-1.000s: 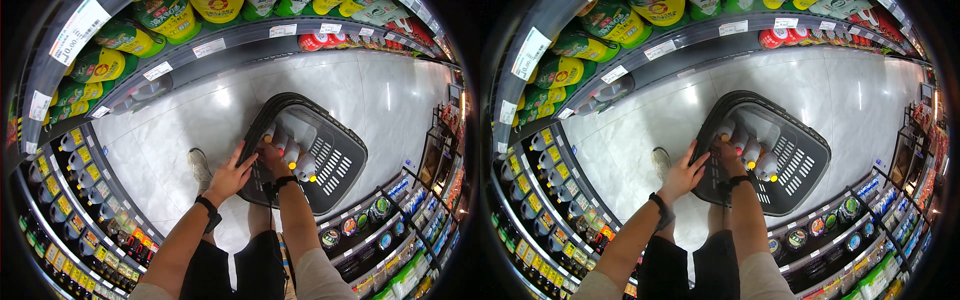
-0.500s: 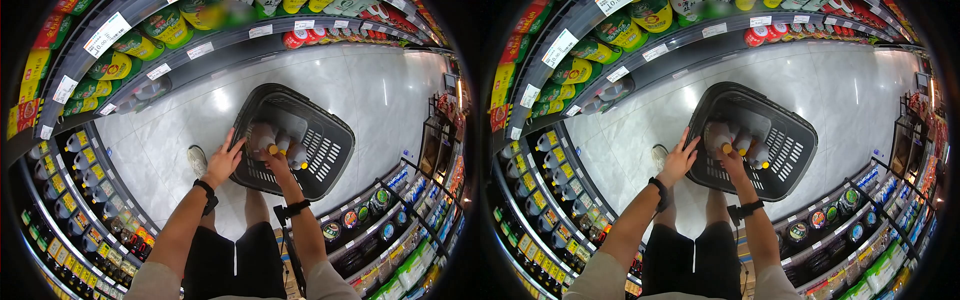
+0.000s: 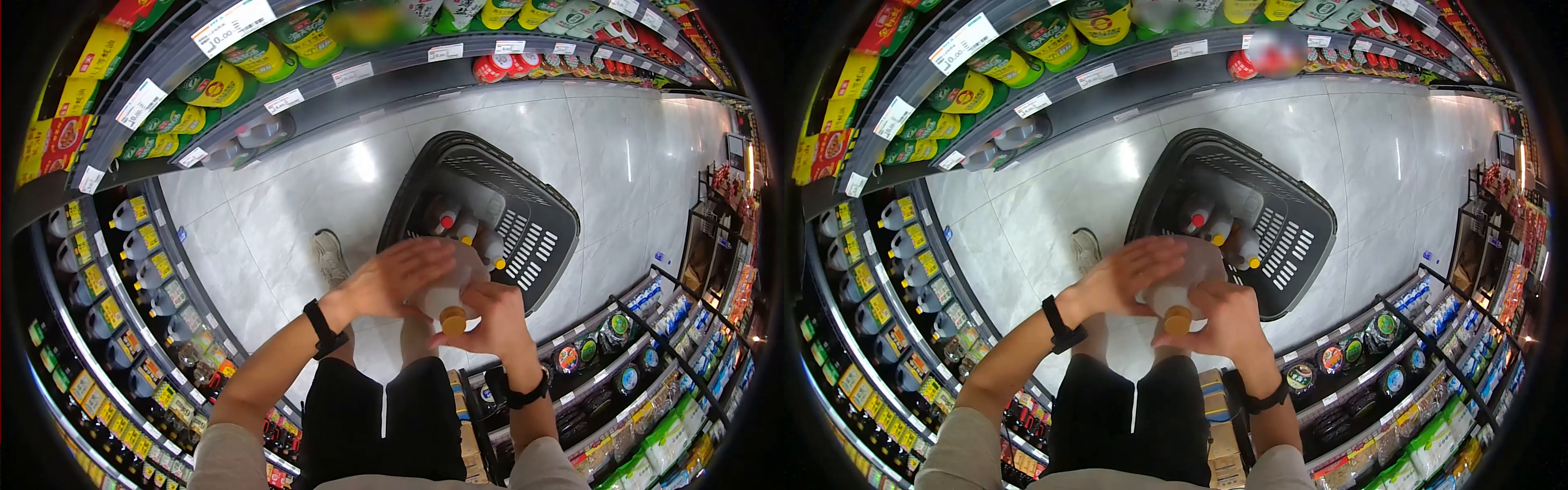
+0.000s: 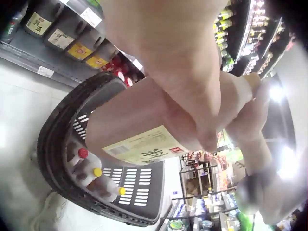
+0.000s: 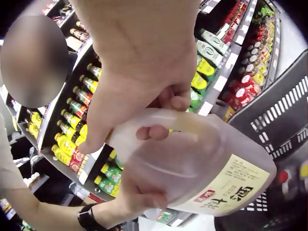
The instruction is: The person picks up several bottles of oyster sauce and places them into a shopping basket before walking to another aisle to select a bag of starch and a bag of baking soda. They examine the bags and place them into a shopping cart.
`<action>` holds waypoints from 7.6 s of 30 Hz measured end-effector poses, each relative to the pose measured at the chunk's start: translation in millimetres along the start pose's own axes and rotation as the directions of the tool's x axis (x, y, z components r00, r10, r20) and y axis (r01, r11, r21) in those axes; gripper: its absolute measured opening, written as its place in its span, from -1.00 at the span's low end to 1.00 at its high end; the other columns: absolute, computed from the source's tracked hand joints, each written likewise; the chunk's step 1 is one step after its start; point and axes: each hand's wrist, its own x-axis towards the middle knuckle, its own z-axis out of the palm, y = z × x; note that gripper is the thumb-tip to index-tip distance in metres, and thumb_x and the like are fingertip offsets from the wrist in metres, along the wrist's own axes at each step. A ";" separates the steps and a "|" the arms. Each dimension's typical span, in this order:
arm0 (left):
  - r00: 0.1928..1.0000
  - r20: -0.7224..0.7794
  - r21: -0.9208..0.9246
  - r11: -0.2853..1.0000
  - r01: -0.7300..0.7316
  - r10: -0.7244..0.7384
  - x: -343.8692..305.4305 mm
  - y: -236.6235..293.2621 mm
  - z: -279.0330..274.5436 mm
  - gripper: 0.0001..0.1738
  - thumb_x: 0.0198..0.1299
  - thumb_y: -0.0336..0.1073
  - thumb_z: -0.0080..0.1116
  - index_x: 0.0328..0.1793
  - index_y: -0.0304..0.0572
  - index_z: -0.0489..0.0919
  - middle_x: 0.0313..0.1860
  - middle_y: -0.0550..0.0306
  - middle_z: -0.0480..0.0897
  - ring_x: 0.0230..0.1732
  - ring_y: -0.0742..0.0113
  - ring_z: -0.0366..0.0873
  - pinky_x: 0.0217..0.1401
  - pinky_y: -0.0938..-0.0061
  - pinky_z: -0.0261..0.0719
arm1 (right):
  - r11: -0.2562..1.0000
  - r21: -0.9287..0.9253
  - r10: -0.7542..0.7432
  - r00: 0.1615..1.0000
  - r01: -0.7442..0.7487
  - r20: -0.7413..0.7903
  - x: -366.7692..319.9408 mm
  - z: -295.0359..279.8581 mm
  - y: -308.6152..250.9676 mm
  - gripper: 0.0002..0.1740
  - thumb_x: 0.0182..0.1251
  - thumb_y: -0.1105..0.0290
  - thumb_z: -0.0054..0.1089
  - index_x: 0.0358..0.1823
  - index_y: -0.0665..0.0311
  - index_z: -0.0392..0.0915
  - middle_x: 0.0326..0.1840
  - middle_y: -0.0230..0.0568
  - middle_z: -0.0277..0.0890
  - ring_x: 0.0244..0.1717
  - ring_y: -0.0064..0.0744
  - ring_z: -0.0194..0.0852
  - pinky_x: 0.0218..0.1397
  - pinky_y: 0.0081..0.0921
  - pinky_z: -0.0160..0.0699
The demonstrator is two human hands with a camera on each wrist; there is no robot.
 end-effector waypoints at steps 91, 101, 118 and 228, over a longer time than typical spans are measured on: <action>0.483 0.079 -0.165 0.466 0.869 -0.872 -148.1 -237.4 114.4 -0.63 0.36 -0.33 0.26 0.24 -0.26 0.57 -0.23 -0.08 0.76 -0.22 0.20 0.76 -0.13 0.37 0.68 | 0.525 -0.291 0.839 0.544 -0.800 0.019 75.8 261.8 272.3 -0.08 0.40 -0.13 0.08 0.59 0.35 0.10 -0.13 0.29 0.70 -0.07 0.32 0.70 0.02 0.10 0.65; 0.475 -0.187 -0.478 0.502 0.721 -0.860 -50.5 -211.6 121.5 -0.72 0.43 -0.28 0.19 0.14 -0.28 0.63 -0.23 -0.03 0.75 -0.23 0.23 0.72 -0.14 0.36 0.63 | 0.696 -0.247 0.698 0.716 -0.674 0.011 52.7 224.7 254.4 -0.43 0.46 0.02 0.11 0.36 0.18 0.37 -0.22 0.31 0.68 -0.16 0.32 0.69 -0.08 0.17 0.62; 0.983 0.170 0.074 0.994 -0.080 0.066 96.7 -25.9 -3.5 -0.05 -0.25 -0.32 0.61 0.43 0.03 0.50 0.50 0.00 0.41 0.49 -0.12 0.36 0.45 0.00 0.48 | 0.946 -0.239 -0.278 0.925 0.218 -0.260 2.3 -5.4 57.1 -0.68 -0.11 0.46 0.50 -0.23 0.16 0.70 -0.61 -0.48 0.31 -0.65 -0.48 0.38 -0.43 -0.57 0.53; 0.761 -0.604 0.061 0.938 0.342 -0.238 86.7 -172.6 89.9 -0.81 0.46 -0.49 0.05 0.11 -0.40 0.55 0.14 -0.17 0.54 0.16 -0.10 0.53 0.27 0.22 0.48 | 0.667 -0.414 0.701 0.710 -0.620 0.066 -2.3 179.9 257.5 -0.09 0.35 -0.06 0.26 0.64 0.10 0.14 -0.28 0.22 0.69 -0.31 0.20 0.73 -0.18 -0.05 0.71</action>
